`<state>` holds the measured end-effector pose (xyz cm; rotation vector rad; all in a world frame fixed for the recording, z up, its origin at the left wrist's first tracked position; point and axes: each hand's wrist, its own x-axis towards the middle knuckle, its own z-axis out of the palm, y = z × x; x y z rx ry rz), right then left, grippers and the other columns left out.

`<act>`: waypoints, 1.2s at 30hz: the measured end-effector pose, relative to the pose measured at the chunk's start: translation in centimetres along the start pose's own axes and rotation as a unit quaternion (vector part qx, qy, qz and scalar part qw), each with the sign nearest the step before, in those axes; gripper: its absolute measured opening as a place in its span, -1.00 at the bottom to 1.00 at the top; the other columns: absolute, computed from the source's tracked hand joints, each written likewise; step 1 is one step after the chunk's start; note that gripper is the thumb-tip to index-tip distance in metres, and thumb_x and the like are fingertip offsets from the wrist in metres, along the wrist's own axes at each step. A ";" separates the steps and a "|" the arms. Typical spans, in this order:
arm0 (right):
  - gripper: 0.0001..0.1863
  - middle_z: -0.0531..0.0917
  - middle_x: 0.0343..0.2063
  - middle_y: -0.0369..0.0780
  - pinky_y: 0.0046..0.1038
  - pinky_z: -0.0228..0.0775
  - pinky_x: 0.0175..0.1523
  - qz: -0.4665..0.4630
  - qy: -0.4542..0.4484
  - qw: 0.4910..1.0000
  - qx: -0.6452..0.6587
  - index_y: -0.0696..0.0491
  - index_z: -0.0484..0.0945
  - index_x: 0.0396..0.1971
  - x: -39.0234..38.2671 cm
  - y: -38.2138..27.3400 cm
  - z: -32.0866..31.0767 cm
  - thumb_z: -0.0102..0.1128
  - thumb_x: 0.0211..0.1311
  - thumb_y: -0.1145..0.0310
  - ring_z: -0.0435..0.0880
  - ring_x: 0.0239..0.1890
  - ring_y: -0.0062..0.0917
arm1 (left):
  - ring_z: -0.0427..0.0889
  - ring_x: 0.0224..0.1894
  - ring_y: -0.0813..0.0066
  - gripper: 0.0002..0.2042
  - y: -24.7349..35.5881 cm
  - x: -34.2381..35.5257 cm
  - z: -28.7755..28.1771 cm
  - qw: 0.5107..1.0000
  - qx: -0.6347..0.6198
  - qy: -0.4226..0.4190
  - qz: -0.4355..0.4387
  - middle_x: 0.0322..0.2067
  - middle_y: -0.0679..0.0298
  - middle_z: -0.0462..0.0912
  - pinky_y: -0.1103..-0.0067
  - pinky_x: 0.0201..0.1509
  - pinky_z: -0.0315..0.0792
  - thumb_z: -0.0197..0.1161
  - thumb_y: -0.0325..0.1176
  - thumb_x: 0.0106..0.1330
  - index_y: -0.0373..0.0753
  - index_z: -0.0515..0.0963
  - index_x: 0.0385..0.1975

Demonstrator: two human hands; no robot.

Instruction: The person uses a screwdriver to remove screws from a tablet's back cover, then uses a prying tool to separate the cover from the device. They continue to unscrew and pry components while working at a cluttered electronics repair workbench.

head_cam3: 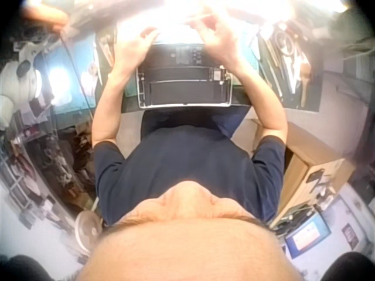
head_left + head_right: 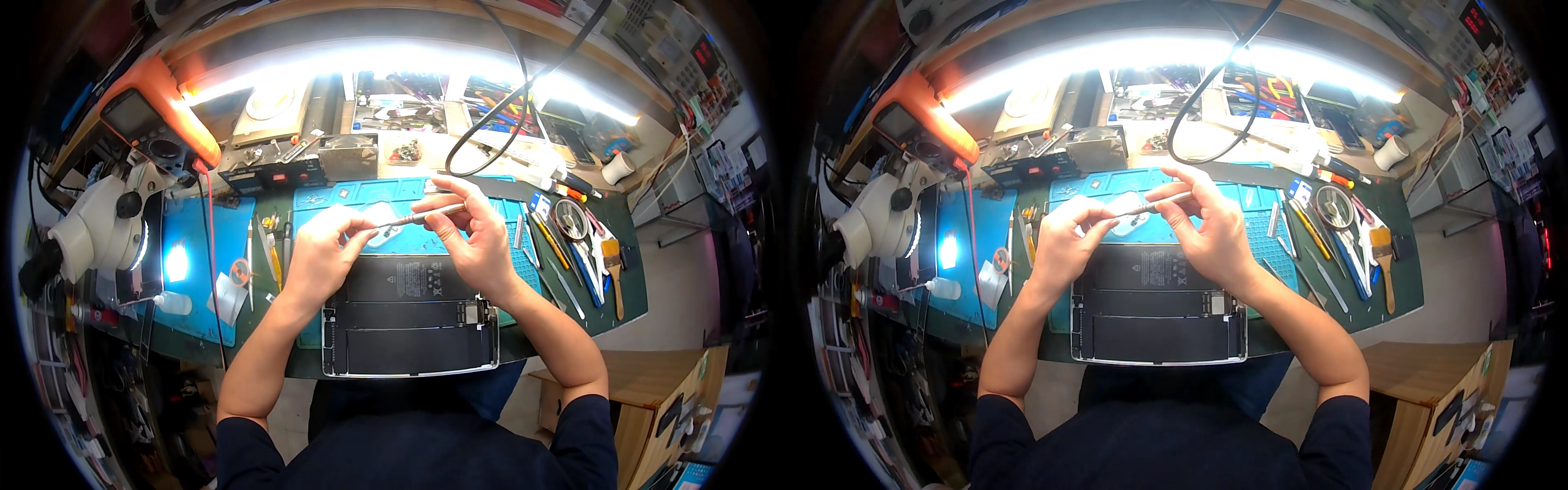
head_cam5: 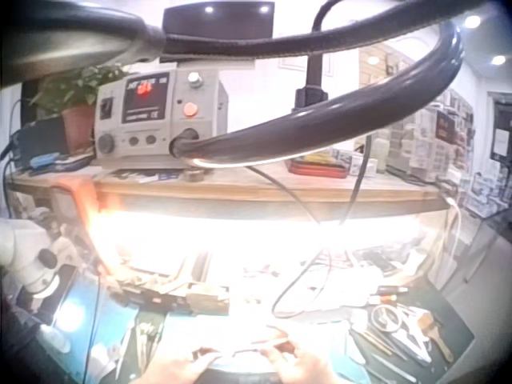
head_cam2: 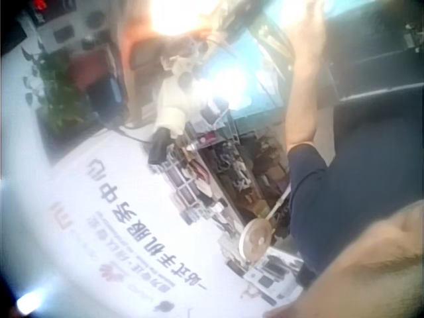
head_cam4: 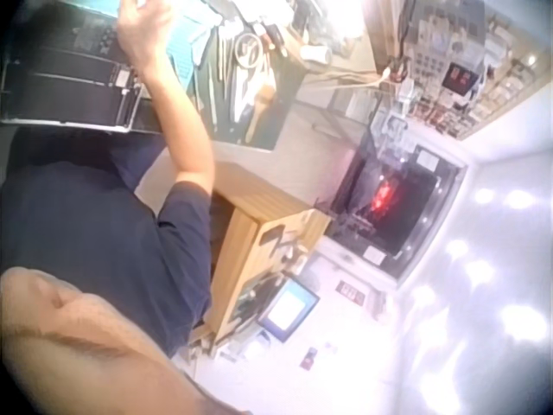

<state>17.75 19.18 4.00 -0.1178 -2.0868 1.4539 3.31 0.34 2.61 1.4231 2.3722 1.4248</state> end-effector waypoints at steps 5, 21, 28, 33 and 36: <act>-0.55 0.81 -0.16 -0.16 -0.48 0.61 -0.04 0.007 0.003 1.000 0.001 0.18 0.45 0.27 -0.2 -0.3 -0.1 0.24 0.41 0.56 0.82 -0.17 -0.50 | 0.71 -0.36 0.49 -0.91 0.3 0.0 0.1 1.000 0.004 0.000 0.005 -0.35 0.25 0.74 0.56 -0.31 0.52 0.46 -0.48 0.27 -0.27 0.75 -0.26; -0.45 0.78 -0.19 -0.14 -0.40 0.67 -0.10 -0.108 -0.030 0.988 -0.103 0.14 0.33 0.34 -2.8 -2.9 -2.8 0.24 0.39 0.57 0.84 -0.18 -0.40 | 0.70 -0.26 0.46 -0.75 3.2 -1.4 1.2 0.984 -0.098 -0.132 -0.071 -0.25 0.23 0.74 0.51 -0.12 0.59 0.48 -0.45 0.25 -0.29 0.69 -0.09; -0.45 0.78 -0.22 -0.12 -0.44 0.64 -0.11 -0.062 0.007 0.989 -0.136 0.17 0.32 0.35 -7.1 -3.3 -7.5 0.22 0.41 0.57 0.83 -0.19 -0.41 | 0.59 0.01 0.21 -0.48 6.9 -3.0 3.4 0.981 -0.008 -0.192 0.027 -0.04 0.16 0.59 0.40 0.14 0.52 0.51 -0.46 0.20 -0.29 0.53 0.19; -0.46 0.75 -0.21 -0.13 -0.49 0.58 -0.01 -0.008 -0.004 0.989 -0.148 0.26 0.25 0.39 -9.4 -4.2 -9.9 0.15 0.50 0.51 0.76 -0.19 -0.54 | 0.65 -0.05 0.24 -0.57 9.1 -3.7 5.5 0.971 -0.038 -0.221 0.082 -0.08 0.14 0.60 0.41 0.08 0.55 0.43 -0.54 0.24 -0.30 0.56 0.12; -0.43 0.76 -0.26 -0.12 -0.47 0.62 -0.07 -0.024 0.010 0.988 -0.152 0.20 0.29 0.38 -9.9 -4.1 -10.2 0.20 0.42 0.59 0.80 -0.23 -0.46 | 0.71 -0.16 0.25 -0.78 8.9 -3.7 6.6 0.980 -0.035 -0.180 0.074 -0.20 0.16 0.66 0.44 -0.07 0.59 0.36 -0.56 0.30 -0.30 0.63 -0.07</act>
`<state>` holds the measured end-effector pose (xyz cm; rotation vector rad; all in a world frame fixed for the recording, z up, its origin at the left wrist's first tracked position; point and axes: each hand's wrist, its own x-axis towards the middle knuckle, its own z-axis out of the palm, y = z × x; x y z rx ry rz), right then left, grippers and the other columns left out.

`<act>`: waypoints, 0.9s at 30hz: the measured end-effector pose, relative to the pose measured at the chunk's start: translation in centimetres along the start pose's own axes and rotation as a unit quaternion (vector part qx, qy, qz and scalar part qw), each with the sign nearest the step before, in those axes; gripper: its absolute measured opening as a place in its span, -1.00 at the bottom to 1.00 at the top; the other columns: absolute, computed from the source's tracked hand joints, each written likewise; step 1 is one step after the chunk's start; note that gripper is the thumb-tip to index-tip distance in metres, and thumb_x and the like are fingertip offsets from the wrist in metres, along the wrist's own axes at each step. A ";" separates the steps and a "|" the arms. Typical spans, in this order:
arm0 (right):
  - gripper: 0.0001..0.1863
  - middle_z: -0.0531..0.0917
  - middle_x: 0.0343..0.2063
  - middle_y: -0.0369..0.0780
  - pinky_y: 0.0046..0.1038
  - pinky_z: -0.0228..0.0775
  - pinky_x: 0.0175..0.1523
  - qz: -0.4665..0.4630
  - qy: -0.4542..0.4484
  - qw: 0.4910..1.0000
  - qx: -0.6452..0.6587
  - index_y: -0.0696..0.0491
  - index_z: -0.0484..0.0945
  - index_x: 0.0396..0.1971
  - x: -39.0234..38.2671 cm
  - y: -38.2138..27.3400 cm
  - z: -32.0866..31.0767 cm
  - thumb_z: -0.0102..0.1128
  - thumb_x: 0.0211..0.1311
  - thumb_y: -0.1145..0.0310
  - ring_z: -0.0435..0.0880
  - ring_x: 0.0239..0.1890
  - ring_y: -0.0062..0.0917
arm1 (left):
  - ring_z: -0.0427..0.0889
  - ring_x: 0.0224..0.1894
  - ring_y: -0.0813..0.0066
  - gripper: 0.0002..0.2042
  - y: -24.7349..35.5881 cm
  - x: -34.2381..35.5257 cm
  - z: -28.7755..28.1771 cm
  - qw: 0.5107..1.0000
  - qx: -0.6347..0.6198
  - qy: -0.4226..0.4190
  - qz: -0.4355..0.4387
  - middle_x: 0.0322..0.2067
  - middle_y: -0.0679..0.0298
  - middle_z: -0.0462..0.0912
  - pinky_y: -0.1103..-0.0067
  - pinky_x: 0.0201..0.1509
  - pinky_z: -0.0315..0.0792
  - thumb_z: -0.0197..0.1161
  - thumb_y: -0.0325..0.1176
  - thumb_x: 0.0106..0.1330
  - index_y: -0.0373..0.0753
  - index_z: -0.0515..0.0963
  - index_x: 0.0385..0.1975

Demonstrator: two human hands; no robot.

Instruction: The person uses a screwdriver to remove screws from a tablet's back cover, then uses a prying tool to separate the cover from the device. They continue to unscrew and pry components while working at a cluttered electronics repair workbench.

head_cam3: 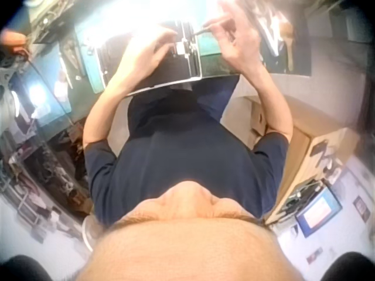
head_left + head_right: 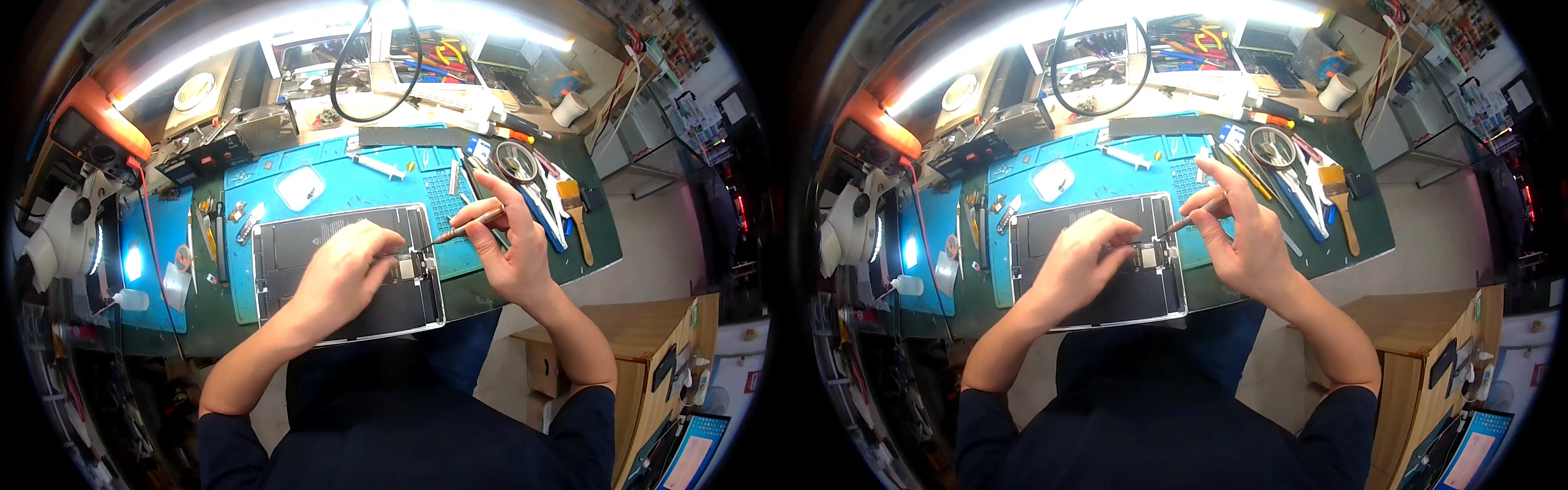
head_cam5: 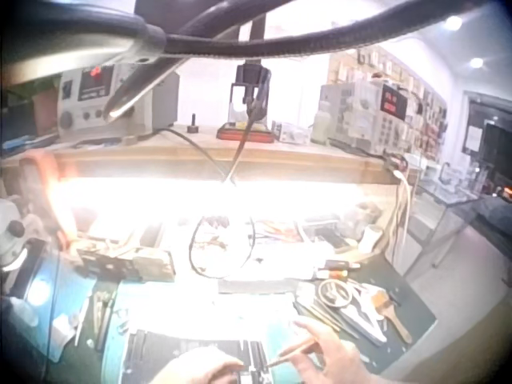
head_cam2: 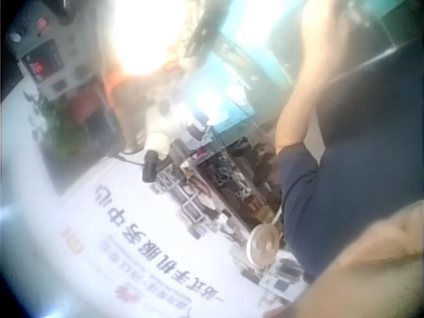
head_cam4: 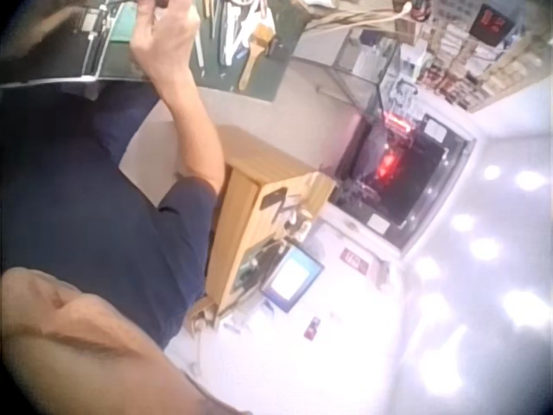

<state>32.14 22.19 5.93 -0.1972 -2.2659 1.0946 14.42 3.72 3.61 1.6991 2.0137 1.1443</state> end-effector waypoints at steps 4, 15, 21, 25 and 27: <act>-0.42 0.77 -0.26 -0.13 -0.47 0.63 -0.08 -0.009 0.004 1.000 0.001 0.19 0.29 0.38 -0.6 0.8 0.3 0.22 0.41 0.59 0.82 -0.25 -0.45 | 0.73 -0.21 0.25 -0.92 -2.0 0.0 -1.5 0.997 0.049 0.055 -0.034 -0.28 0.15 0.72 0.47 -0.17 0.58 0.35 -0.53 0.32 -0.31 0.66 -0.22; -0.41 0.76 -0.25 -0.16 -0.49 0.63 -0.12 -0.015 -0.043 0.999 0.023 0.18 0.30 0.38 -0.8 1.0 2.7 0.20 0.38 0.64 0.83 -0.25 -0.46 | 0.68 -0.28 0.29 -0.91 -2.4 -2.3 -2.7 0.994 0.058 0.034 -0.081 -0.30 0.17 0.69 0.48 -0.19 0.55 0.37 -0.49 0.33 -0.33 0.66 -0.23; -0.39 0.75 -0.27 -0.15 -0.48 0.62 -0.13 -0.009 -0.067 0.997 0.028 0.19 0.27 0.40 -0.8 0.8 2.8 0.19 0.38 0.65 0.82 -0.28 -0.44 | 0.65 -0.34 0.32 -0.91 -1.8 -2.6 -2.3 0.995 0.060 0.025 -0.075 -0.34 0.20 0.67 0.49 -0.25 0.52 0.38 -0.49 0.32 -0.31 0.65 -0.24; -0.39 0.74 -0.27 -0.13 -0.47 0.62 -0.13 -0.002 -0.079 0.996 0.029 0.19 0.26 0.40 -1.0 0.7 2.8 0.17 0.37 0.66 0.81 -0.28 -0.43 | 0.65 -0.34 0.32 -0.92 -1.9 -2.4 -2.1 0.996 0.056 0.028 -0.060 -0.34 0.20 0.67 0.49 -0.26 0.53 0.38 -0.49 0.32 -0.31 0.66 -0.25; -0.38 0.74 -0.27 -0.13 -0.47 0.62 -0.12 -0.005 -0.082 0.996 0.025 0.19 0.26 0.40 -0.8 0.6 2.7 0.17 0.37 0.66 0.82 -0.28 -0.43 | 0.65 -0.34 0.31 -0.92 -1.8 -2.4 -2.1 0.996 0.056 0.024 -0.058 -0.34 0.20 0.67 0.48 -0.25 0.53 0.38 -0.49 0.32 -0.30 0.66 -0.25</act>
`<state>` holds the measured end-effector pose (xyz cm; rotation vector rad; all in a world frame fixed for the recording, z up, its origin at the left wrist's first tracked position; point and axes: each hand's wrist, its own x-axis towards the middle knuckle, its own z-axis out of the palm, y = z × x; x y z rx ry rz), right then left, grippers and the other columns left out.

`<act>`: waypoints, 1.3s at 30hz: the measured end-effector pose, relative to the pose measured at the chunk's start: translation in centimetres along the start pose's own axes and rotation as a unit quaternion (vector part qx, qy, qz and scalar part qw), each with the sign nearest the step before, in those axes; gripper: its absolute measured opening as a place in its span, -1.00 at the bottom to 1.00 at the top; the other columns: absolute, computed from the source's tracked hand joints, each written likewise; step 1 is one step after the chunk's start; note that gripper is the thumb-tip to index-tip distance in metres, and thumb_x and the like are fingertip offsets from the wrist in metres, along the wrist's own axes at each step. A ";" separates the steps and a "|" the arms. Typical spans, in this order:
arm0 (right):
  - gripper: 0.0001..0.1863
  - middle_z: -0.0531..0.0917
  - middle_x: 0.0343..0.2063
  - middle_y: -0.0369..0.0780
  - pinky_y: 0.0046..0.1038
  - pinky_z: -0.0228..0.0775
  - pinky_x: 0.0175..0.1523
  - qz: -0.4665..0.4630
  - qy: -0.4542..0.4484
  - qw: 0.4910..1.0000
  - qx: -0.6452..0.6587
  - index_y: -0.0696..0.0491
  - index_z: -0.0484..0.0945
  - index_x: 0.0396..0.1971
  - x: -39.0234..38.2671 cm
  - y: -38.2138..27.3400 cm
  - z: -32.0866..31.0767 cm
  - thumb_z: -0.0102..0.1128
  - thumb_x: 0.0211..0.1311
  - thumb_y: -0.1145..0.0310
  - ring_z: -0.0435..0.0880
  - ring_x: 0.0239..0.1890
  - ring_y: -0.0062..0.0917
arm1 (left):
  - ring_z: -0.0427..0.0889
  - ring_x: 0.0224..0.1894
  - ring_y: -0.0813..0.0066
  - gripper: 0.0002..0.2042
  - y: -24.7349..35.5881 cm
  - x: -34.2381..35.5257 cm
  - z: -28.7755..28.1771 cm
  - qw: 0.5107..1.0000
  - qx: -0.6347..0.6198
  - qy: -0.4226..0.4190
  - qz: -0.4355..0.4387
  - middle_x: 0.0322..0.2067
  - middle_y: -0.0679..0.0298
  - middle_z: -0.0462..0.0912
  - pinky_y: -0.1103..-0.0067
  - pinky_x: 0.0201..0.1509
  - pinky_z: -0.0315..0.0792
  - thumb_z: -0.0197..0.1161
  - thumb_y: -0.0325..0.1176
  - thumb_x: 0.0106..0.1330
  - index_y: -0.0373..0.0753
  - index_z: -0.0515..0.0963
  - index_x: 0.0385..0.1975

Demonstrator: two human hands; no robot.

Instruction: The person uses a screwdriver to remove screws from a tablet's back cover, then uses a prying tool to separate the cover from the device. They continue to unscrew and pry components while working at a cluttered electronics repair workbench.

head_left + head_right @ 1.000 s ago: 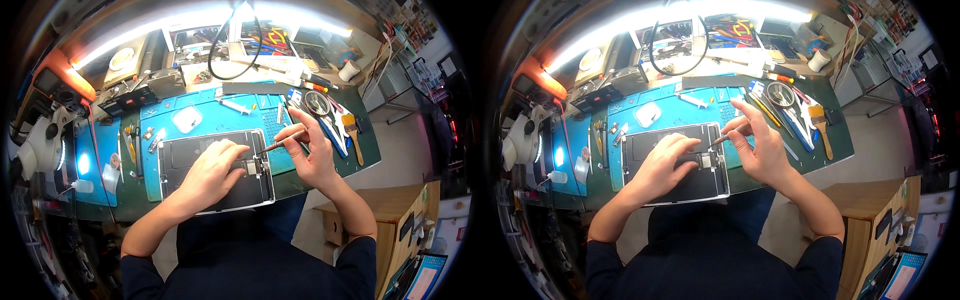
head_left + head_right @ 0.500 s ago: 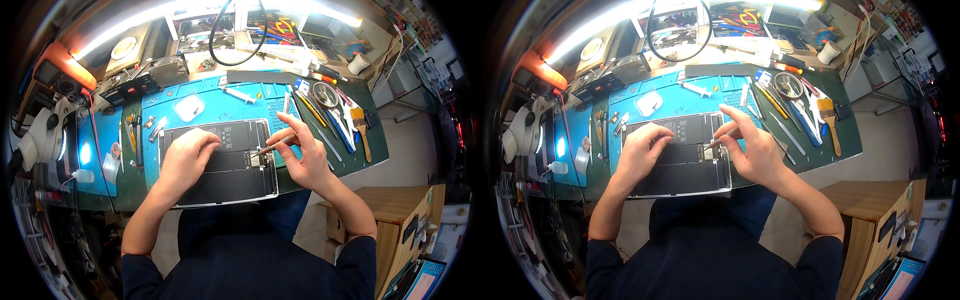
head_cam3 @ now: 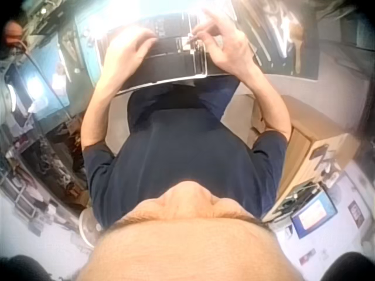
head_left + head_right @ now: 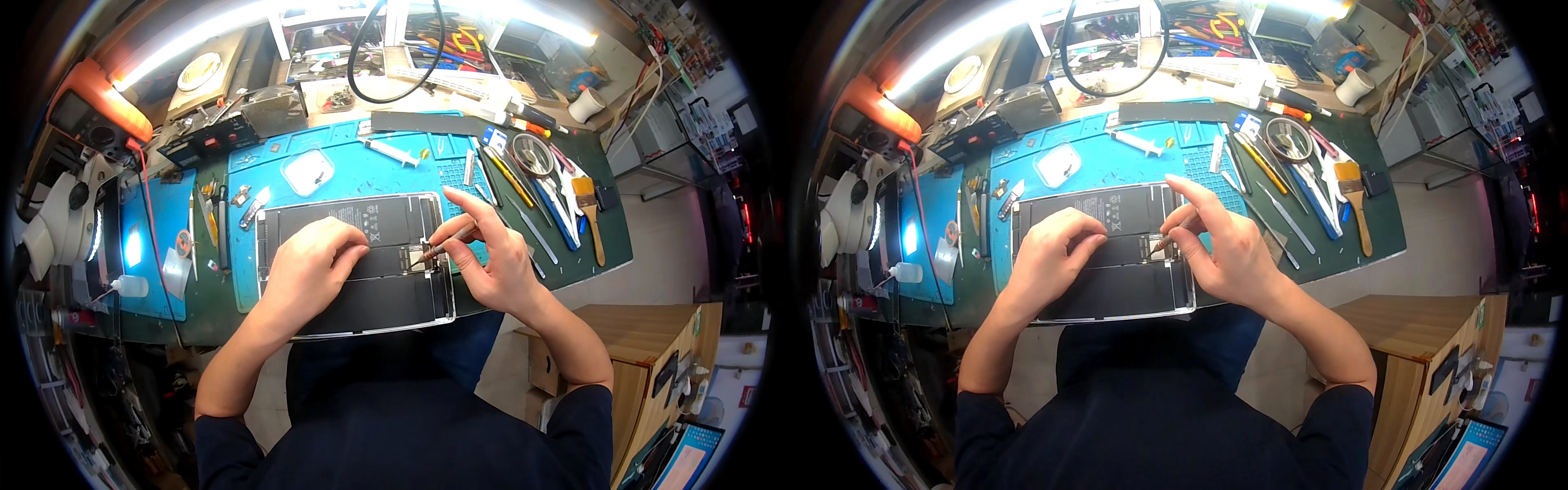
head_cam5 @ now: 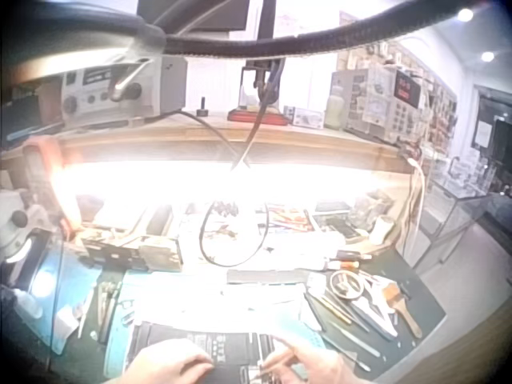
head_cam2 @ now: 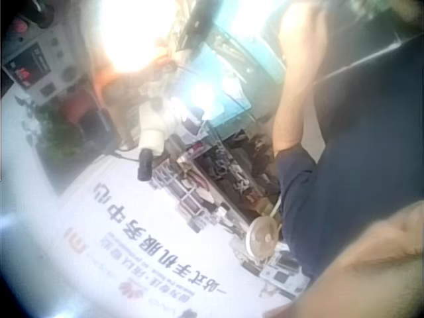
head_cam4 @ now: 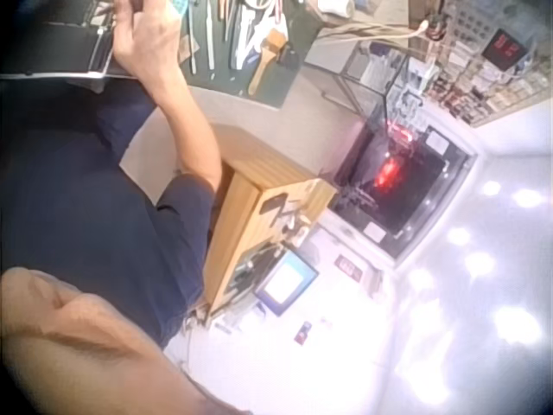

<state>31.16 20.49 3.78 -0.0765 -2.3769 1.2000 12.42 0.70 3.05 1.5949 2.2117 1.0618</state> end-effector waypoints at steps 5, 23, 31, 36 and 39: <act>-0.38 0.75 -0.28 -0.13 -0.46 0.62 -0.13 0.005 -0.004 1.000 0.001 0.19 0.26 0.40 -0.1 -0.1 0.0 0.18 0.36 0.66 0.82 -0.27 -0.43 | 0.67 -0.31 0.27 -0.91 0.2 0.0 0.5 1.000 -0.003 -0.001 0.013 -0.33 0.20 0.67 0.45 -0.23 0.54 0.39 -0.48 0.30 -0.28 0.66 -0.25; -0.38 0.77 -0.26 -0.15 -0.50 0.64 -0.12 -0.007 0.028 0.999 0.026 0.20 0.29 0.39 0.0 -0.8 -0.2 0.24 0.37 0.62 0.83 -0.26 -0.48 | 0.69 -0.27 0.30 -0.86 2.0 0.1 1.9 0.997 -0.040 -0.049 0.052 -0.31 0.25 0.67 0.44 -0.19 0.58 0.46 -0.49 0.21 -0.25 0.68 -0.26; -0.39 0.78 -0.24 -0.15 -0.50 0.64 -0.13 -0.016 0.052 0.998 0.023 0.18 0.31 0.39 -0.3 -0.9 -0.5 0.26 0.37 0.59 0.83 -0.25 -0.47 | 0.66 -0.37 0.35 -0.91 2.3 0.3 2.3 0.996 -0.084 -0.035 0.022 -0.36 0.23 0.67 0.48 -0.27 0.54 0.45 -0.49 0.25 -0.29 0.67 -0.31; -0.38 0.79 -0.24 -0.15 -0.48 0.64 -0.12 -0.039 0.047 0.998 0.004 0.16 0.32 0.38 -0.4 -1.2 -1.0 0.27 0.35 0.60 0.84 -0.23 -0.44 | 0.65 -0.40 0.40 -0.90 2.7 0.5 2.3 0.995 -0.091 -0.030 0.015 -0.37 0.24 0.69 0.52 -0.30 0.52 0.45 -0.49 0.26 -0.30 0.67 -0.30; -0.39 0.79 -0.24 -0.15 -0.48 0.65 -0.12 -0.059 0.046 0.997 0.002 0.15 0.34 0.37 -0.4 -1.5 -1.2 0.28 0.33 0.60 0.85 -0.23 -0.42 | 0.64 -0.41 0.42 -0.91 2.8 0.5 2.6 0.995 -0.096 -0.021 0.015 -0.38 0.25 0.69 0.52 -0.30 0.51 0.44 -0.49 0.26 -0.29 0.68 -0.30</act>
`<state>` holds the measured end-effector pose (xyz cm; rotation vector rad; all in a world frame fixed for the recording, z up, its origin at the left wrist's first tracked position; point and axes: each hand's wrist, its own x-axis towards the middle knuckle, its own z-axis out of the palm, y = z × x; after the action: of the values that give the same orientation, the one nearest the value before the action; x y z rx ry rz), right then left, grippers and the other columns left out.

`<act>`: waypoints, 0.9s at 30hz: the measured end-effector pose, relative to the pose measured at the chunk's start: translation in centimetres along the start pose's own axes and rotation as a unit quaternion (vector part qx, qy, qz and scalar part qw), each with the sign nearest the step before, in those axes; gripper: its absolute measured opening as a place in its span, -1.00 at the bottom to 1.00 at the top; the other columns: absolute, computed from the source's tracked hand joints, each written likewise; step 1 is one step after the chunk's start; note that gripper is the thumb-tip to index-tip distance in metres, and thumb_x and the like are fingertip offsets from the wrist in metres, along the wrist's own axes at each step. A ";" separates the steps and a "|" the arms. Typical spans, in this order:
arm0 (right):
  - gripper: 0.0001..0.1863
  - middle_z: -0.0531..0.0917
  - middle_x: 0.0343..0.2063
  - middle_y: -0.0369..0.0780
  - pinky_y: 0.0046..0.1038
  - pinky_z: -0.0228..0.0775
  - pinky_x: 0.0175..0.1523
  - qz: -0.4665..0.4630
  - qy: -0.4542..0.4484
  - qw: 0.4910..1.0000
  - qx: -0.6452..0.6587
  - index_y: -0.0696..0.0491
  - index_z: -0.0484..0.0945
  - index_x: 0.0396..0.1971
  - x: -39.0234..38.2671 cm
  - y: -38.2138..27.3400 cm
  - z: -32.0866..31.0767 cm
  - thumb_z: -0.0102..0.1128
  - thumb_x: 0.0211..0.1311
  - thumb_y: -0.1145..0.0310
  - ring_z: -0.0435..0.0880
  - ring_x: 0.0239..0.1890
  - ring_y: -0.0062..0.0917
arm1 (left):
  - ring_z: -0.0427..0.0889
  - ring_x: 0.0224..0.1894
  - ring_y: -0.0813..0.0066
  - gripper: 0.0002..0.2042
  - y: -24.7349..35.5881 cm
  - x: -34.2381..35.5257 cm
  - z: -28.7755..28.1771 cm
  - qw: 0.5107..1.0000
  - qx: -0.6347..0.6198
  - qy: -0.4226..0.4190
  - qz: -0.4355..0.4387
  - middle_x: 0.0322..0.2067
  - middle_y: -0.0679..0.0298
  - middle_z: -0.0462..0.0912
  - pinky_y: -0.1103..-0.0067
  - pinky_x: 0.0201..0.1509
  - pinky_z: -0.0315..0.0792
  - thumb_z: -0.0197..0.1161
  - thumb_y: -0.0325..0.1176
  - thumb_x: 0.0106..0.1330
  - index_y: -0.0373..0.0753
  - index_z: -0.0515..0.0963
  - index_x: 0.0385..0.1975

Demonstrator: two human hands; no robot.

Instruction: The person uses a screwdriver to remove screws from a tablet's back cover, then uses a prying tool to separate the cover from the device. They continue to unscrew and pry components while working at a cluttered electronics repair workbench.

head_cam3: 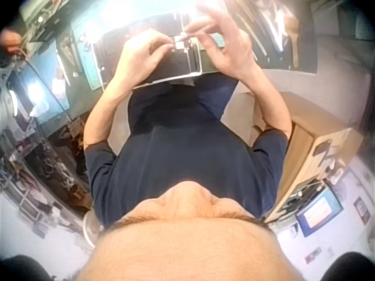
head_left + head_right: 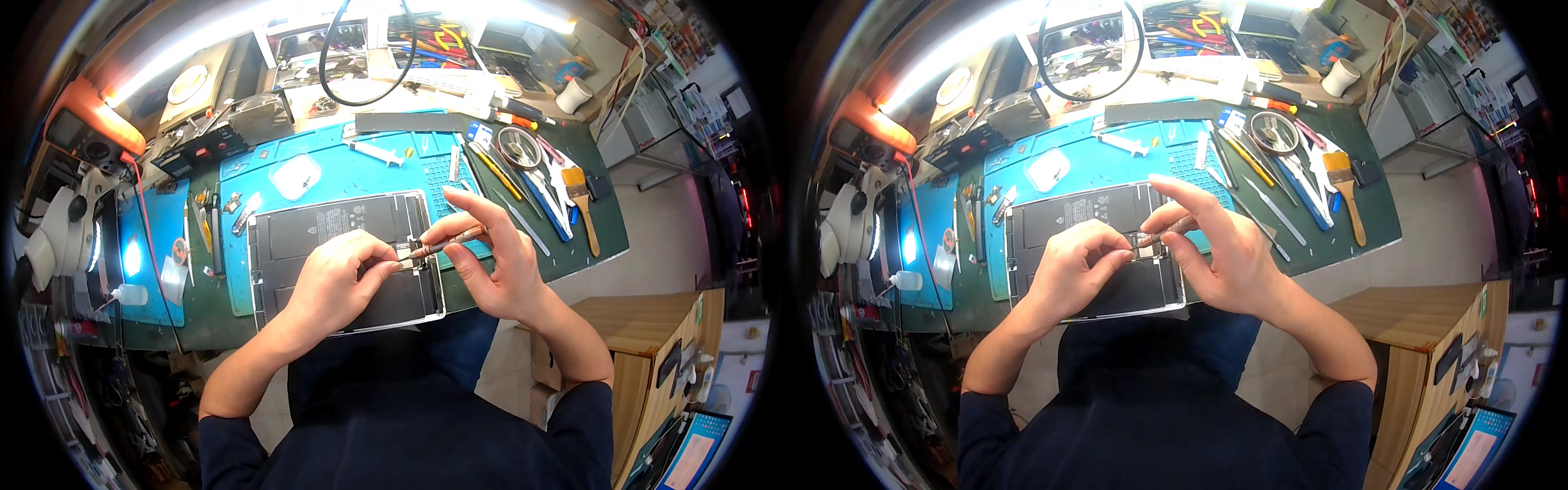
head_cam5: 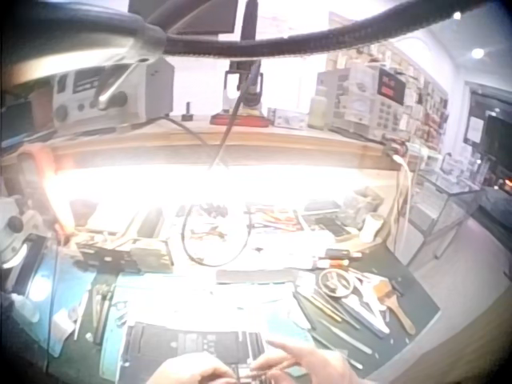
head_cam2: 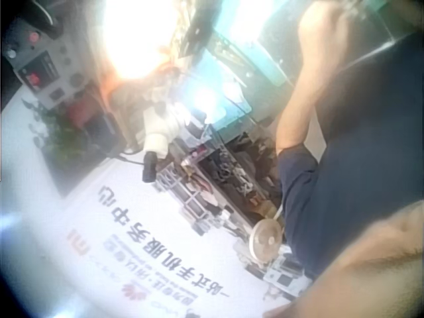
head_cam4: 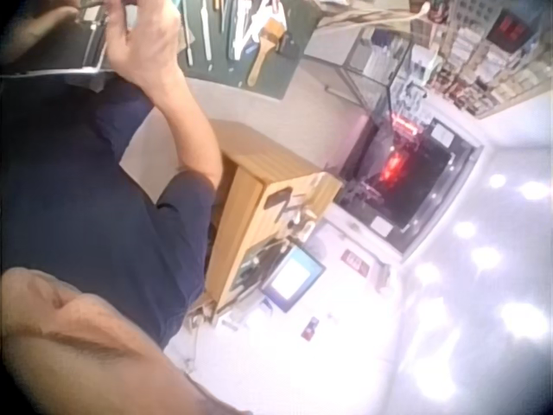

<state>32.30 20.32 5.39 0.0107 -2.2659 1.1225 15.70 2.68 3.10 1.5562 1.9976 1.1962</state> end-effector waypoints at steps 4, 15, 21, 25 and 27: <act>-0.41 0.79 -0.25 -0.16 -0.46 0.64 -0.15 0.001 -0.015 1.000 -0.027 0.15 0.38 0.34 -0.1 -0.6 -0.7 0.30 0.31 0.60 0.85 -0.22 -0.40 | 0.64 -0.41 0.42 -0.91 0.4 0.2 0.4 1.000 -0.009 0.000 0.003 -0.36 0.26 0.68 0.53 -0.30 0.52 0.44 -0.49 0.27 -0.29 0.66 -0.30; -0.42 0.79 -0.24 -0.12 -0.49 0.61 -0.18 -0.022 0.049 0.998 -0.032 0.20 0.38 0.33 -1.0 -0.4 -1.3 0.31 0.32 0.58 0.84 -0.27 -0.39 | 0.69 -0.33 0.33 -0.91 0.4 0.2 0.8 0.997 0.026 0.011 0.070 -0.31 0.21 0.69 0.52 -0.27 0.57 0.41 -0.54 0.27 -0.30 0.65 -0.27; -0.42 0.79 -0.23 -0.11 -0.51 0.60 -0.16 -0.014 0.050 0.999 -0.013 0.21 0.37 0.34 -1.1 -0.5 -1.3 0.29 0.34 0.59 0.84 -0.25 -0.42 | 0.70 -0.41 0.50 -0.93 0.4 0.2 0.6 0.998 -0.032 0.018 0.050 -0.32 0.22 0.73 0.61 -0.36 0.56 0.38 -0.57 0.32 -0.34 0.69 -0.25; -0.42 0.79 -0.22 -0.11 -0.51 0.62 -0.15 -0.016 0.054 0.998 0.010 0.21 0.36 0.35 -1.0 -1.0 -1.5 0.27 0.36 0.58 0.85 -0.23 -0.43 | 0.68 -0.42 0.61 -0.93 0.6 -0.2 0.3 0.983 -0.176 -0.002 -0.056 -0.32 0.24 0.75 0.66 -0.36 0.56 0.33 -0.60 0.36 -0.38 0.71 -0.22; -0.44 0.77 -0.21 -0.06 -0.49 0.62 -0.06 -0.007 0.030 0.999 0.029 0.27 0.29 0.37 -1.0 -1.2 -1.7 0.22 0.44 0.55 0.82 -0.16 -0.44 | 0.68 -0.40 0.62 -0.92 0.4 -0.3 0.2 0.977 -0.201 -0.012 -0.068 -0.31 0.24 0.75 0.67 -0.35 0.57 0.31 -0.62 0.38 -0.38 0.71 -0.21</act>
<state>34.33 20.51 6.51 0.0147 -2.1772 1.1655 16.21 2.51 3.26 1.2079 1.6814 1.4101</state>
